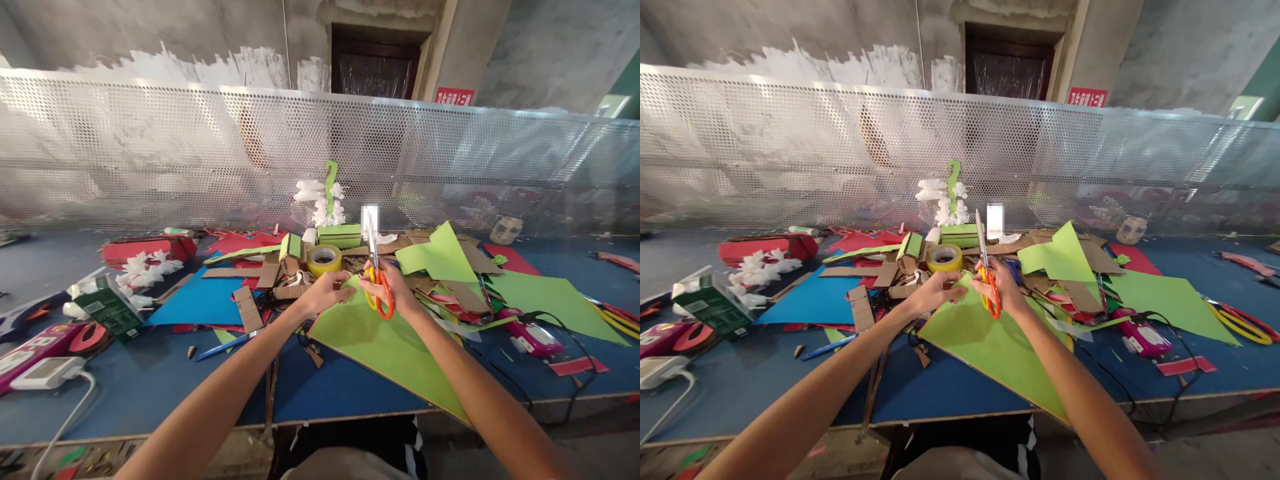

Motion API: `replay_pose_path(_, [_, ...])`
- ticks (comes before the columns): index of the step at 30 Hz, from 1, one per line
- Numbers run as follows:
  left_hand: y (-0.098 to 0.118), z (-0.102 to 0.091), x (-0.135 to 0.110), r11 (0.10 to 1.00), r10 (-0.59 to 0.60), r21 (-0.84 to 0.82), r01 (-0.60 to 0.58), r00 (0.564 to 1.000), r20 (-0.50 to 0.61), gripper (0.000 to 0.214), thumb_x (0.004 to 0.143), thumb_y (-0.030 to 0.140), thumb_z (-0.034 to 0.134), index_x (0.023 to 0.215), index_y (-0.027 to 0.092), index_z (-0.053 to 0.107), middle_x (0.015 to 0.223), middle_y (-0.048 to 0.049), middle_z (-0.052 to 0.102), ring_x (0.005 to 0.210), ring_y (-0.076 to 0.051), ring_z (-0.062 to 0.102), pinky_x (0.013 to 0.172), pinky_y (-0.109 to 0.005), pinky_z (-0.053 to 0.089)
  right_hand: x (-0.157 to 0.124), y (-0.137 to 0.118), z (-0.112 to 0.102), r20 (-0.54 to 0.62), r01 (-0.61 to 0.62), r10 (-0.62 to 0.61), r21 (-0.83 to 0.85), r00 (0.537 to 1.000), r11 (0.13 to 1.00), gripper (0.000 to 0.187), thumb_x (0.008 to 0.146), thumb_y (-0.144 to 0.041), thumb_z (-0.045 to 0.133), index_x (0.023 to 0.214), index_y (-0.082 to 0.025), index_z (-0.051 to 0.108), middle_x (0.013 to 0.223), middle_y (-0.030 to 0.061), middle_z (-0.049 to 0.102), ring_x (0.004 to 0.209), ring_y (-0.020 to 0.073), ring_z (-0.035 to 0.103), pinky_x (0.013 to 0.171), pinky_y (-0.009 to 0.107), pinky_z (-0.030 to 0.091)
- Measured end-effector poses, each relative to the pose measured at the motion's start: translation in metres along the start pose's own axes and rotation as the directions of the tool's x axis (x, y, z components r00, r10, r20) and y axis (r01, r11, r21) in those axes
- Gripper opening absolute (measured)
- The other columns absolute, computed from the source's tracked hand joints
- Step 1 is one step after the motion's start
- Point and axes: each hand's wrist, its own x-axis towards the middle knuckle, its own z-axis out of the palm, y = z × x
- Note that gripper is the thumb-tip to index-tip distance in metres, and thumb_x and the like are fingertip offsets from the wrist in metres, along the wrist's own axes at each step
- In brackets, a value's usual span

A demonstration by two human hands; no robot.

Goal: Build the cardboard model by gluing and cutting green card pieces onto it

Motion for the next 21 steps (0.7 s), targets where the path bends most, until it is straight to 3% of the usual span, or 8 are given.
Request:
replay_pose_path(7, [-0.002, 0.003, 0.001, 0.999, -0.008, -0.035, 0.008, 1.000, -0.025, 0.044, 0.077, 0.058, 0.083, 0.077, 0.018, 0.065, 0.073, 0.0018, 0.054, 0.062, -0.012, 0.056, 0.061, -0.026, 0.055, 0.000, -0.007, 0.004, -0.047, 0.004, -0.003, 0.022, 0.999, 1.000, 0.056, 0.072, -0.055, 0.086, 0.103, -0.026, 0.050, 0.079, -0.0040, 0.063, 0.057, 0.0138, 0.055, 0.056, 0.030, 0.049])
replay_pose_path(10, [-0.003, 0.002, 0.003, 0.993, -0.050, -0.116, 0.034, 0.989, -0.136, 0.048, 0.074, 0.061, 0.084, 0.079, 0.018, 0.064, 0.068, 0.0014, 0.059, 0.059, -0.012, 0.058, 0.061, -0.026, 0.053, -0.003, -0.010, 0.001, -0.041, 0.018, -0.017, 0.020, 0.999, 1.000, 0.053, 0.080, -0.064, 0.078, 0.102, -0.025, 0.049, 0.074, -0.0049, 0.057, 0.056, 0.0138, 0.052, 0.055, 0.029, 0.047])
replay_pose_path(15, [0.000, 0.001, 0.004, 0.933, -0.161, -0.357, 0.046, 0.941, -0.299, 0.054, 0.068, 0.063, 0.088, 0.086, 0.020, 0.061, 0.077, -0.0015, 0.070, 0.063, -0.014, 0.064, 0.062, -0.027, 0.054, -0.011, -0.010, -0.011, 0.150, 0.061, -0.052, -0.058, 0.987, 0.996, 0.063, 0.092, -0.085, 0.050, 0.109, -0.024, 0.049, 0.069, -0.0057, 0.047, 0.058, 0.0142, 0.046, 0.057, 0.029, 0.045])
replay_pose_path(21, [0.003, 0.003, 0.004, 0.898, -0.125, -0.433, -0.075, 0.900, -0.417, 0.050, 0.070, 0.059, 0.089, 0.078, 0.019, 0.059, 0.074, 0.0006, 0.067, 0.068, -0.014, 0.067, 0.068, -0.026, 0.057, -0.017, -0.016, -0.007, 0.273, 0.054, 0.016, -0.249, 0.962, 0.967, 0.073, 0.090, -0.092, 0.041, 0.106, -0.021, 0.053, 0.073, -0.0047, 0.042, 0.060, 0.0135, 0.042, 0.056, 0.029, 0.040])
